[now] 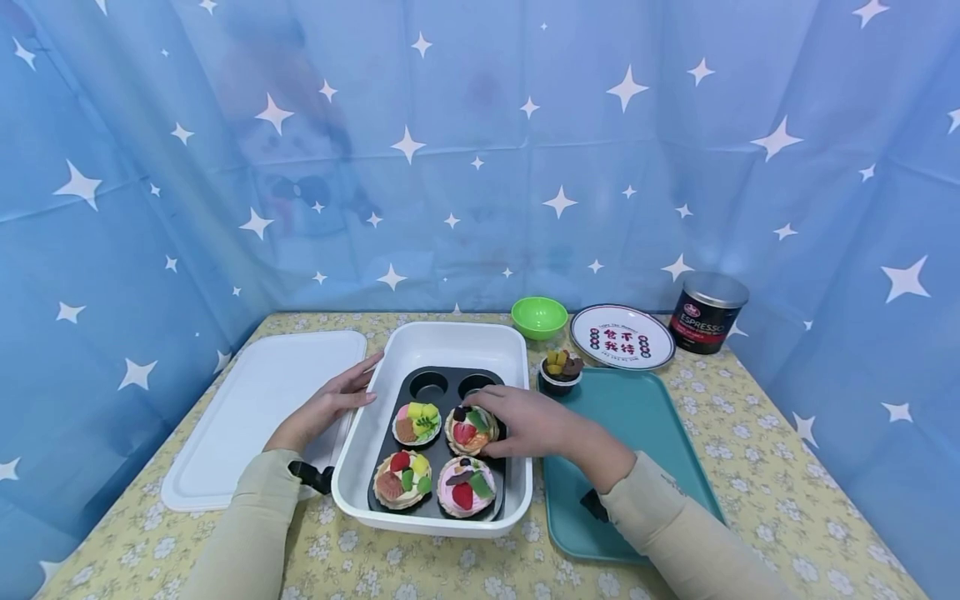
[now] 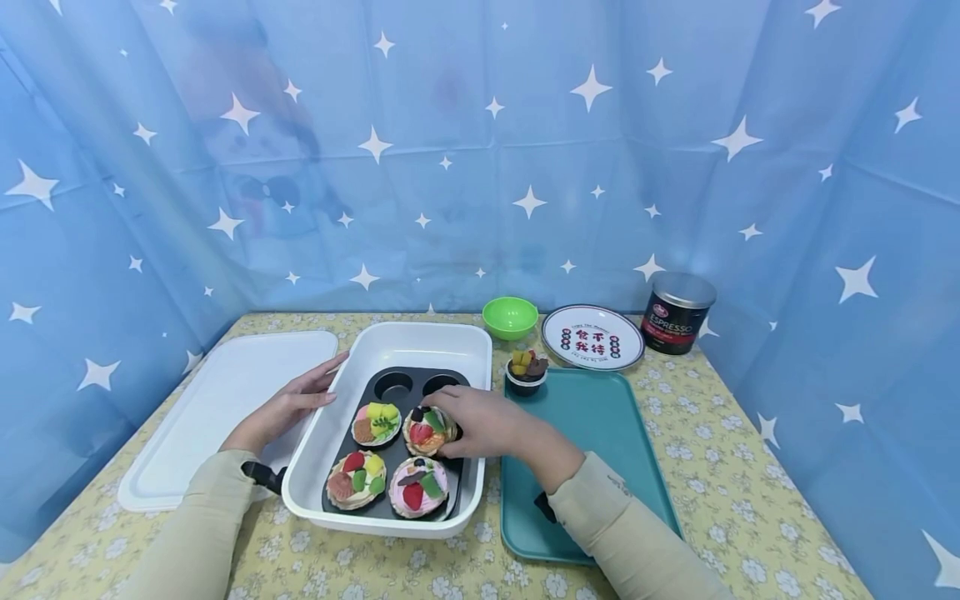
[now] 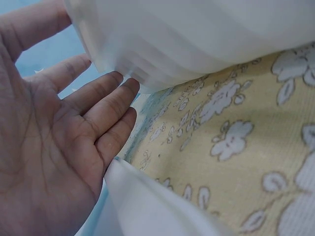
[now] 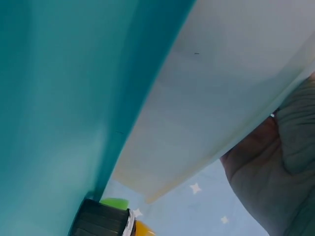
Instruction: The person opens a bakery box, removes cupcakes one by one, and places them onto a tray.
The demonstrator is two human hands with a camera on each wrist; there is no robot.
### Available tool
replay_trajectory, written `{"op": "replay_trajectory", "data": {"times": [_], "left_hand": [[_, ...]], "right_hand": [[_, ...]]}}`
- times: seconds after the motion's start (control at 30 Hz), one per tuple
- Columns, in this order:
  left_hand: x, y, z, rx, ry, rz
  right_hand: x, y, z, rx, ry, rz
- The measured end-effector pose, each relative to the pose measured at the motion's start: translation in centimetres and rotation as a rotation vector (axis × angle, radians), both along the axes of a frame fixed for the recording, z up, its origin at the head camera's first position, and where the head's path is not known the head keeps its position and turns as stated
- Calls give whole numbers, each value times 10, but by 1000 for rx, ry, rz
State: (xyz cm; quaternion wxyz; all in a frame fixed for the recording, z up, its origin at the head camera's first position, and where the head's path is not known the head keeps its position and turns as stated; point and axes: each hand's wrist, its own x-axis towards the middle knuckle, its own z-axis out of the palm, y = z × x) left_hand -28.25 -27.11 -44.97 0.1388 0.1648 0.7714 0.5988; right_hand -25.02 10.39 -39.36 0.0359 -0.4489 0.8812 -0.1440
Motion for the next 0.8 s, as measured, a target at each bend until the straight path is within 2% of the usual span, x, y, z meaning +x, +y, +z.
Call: {"op": "replay_trajectory", "data": {"times": [0.43, 0.8], "left_hand": [[1, 0, 1, 11, -1, -9], [0, -1, 0, 14, 3, -13]], "right_hand": [[-3, 1, -1, -36, 28, 68], [-2, 5, 1, -97, 59, 93]]}}
